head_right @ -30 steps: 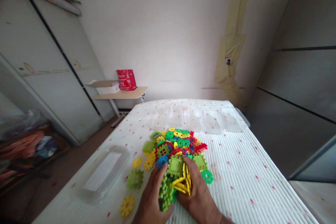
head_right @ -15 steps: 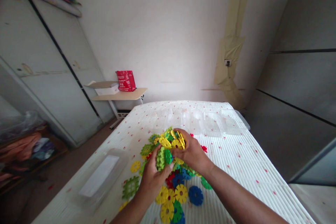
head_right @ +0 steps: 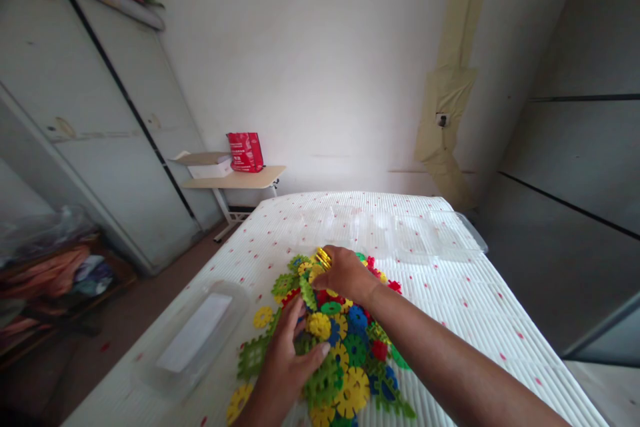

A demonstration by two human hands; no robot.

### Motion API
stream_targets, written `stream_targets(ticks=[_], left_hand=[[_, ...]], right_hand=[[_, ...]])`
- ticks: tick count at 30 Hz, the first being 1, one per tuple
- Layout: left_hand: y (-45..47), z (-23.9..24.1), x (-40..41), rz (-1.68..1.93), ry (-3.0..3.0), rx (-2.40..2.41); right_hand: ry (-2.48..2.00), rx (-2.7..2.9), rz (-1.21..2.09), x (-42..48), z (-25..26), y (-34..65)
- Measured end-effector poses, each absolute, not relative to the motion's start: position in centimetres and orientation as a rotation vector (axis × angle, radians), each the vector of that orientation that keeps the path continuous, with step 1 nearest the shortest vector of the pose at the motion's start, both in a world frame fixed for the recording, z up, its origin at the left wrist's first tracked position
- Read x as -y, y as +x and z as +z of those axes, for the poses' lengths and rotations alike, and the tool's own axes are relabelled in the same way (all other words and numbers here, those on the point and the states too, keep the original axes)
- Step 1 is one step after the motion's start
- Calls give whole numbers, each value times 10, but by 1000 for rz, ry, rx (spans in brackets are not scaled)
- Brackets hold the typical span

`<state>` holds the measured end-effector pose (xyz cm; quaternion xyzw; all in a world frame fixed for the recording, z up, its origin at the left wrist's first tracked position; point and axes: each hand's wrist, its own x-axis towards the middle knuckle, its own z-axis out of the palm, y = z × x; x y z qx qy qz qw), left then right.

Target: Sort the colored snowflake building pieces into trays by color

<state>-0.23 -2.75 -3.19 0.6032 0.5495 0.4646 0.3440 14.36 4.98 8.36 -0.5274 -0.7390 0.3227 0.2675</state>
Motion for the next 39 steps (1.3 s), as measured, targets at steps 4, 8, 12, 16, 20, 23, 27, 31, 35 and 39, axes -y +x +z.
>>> stream_targets(ticks=[4,8,12,16,20,23,27,31,35,39], left_hand=[[-19,-35,36,1211,1677,-1492],[-43,-43,53,1182,1890,-1659],[-70,-55,71,1084,2125,-1728],[-93,-66,80,969,2388,-1714],[-108,-81,80,916,2572,-1782],[-106,-88,78,850,2552,-1849],[-84,-77,71,755,2367,-1952],[-58,-51,56,693,2185,-2046],[-44,-36,45,710,2152,-1954],[-39,-39,40,797,2103,-1762]], right_hand=[[-1415,2024,905,-49,85,131],[-1346,1930,1008,-47,79,129],[-1222,1877,984,-43,69,143],[-1314,1907,722,-29,58,182],[-1619,1942,386,-8,31,240],[-1793,1924,310,2,3,277],[-1828,1831,491,3,-17,287],[-1776,1823,635,-7,-14,256],[-1781,1868,594,-11,-10,224],[-1614,1835,729,-7,-13,206]])
